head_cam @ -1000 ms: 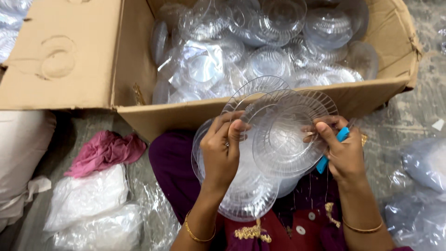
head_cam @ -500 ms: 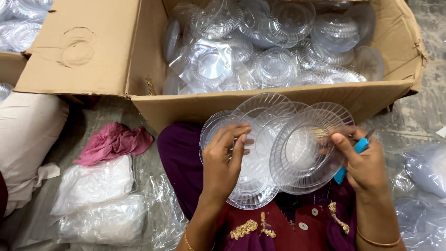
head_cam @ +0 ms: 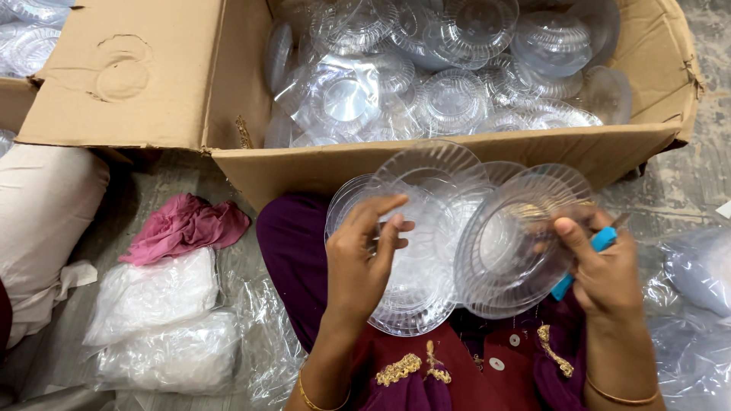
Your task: The person sits on the floor and repeatedly picks up clear plastic dishes from a cardboard box, inspects them by turning them over, and places them back into the box. A utility knife is held in the right hand but not used during the clip.
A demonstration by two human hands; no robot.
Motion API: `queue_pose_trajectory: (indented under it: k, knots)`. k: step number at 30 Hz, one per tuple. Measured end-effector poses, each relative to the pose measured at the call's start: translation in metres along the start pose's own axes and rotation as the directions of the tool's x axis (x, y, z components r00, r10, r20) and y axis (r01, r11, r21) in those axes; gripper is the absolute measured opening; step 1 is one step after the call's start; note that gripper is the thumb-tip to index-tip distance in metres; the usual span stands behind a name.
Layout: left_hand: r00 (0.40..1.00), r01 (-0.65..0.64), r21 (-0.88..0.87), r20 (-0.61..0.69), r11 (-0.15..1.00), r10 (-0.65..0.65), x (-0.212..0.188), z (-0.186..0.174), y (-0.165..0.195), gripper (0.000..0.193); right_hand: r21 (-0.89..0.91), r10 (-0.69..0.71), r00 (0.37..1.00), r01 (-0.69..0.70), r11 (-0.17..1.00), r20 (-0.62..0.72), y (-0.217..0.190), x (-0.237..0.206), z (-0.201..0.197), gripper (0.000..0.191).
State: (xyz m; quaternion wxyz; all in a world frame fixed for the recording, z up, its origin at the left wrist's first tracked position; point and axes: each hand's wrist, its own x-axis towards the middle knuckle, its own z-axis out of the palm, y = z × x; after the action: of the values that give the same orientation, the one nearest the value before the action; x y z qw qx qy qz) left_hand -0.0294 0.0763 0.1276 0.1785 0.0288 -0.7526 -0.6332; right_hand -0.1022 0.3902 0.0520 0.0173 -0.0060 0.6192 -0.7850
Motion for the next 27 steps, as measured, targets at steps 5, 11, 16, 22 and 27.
queue_pose_trajectory:
  k: [5, 11, 16, 22, 27]
  knots:
    - [0.996, -0.028, -0.110, -0.093, 0.993, 0.018, 0.003, -0.014, -0.007, 0.045, -0.066, -0.080, 0.992, 0.074, 0.995, -0.095, -0.011, 0.000, -0.023, 0.009]
    - [0.989, -0.106, -0.284, -0.132, 0.953, 0.071, 0.004, -0.021, -0.006, 0.060, 0.098, -0.091, 0.975, 0.112, 0.989, -0.203, 0.000, 0.008, -0.097, 0.013]
    - [0.995, -0.080, -0.273, -0.079, 0.959, 0.060, 0.005, -0.019, -0.004, 0.056, 0.055, -0.129, 0.989, 0.133, 0.990, -0.077, 0.033, 0.013, -0.165, 0.022]
    - [0.997, -0.071, -0.300, -0.043, 0.951, 0.061, 0.004, -0.020, -0.006, 0.051, 0.014, -0.117, 0.990, 0.119, 0.993, -0.081, 0.046, 0.018, -0.189, 0.019]
    - [0.996, -0.077, -0.323, -0.061, 0.943, 0.060, 0.004, -0.022, -0.005, 0.048, -0.009, -0.120, 0.988, 0.120, 0.993, -0.097, 0.040, 0.018, -0.190, 0.017]
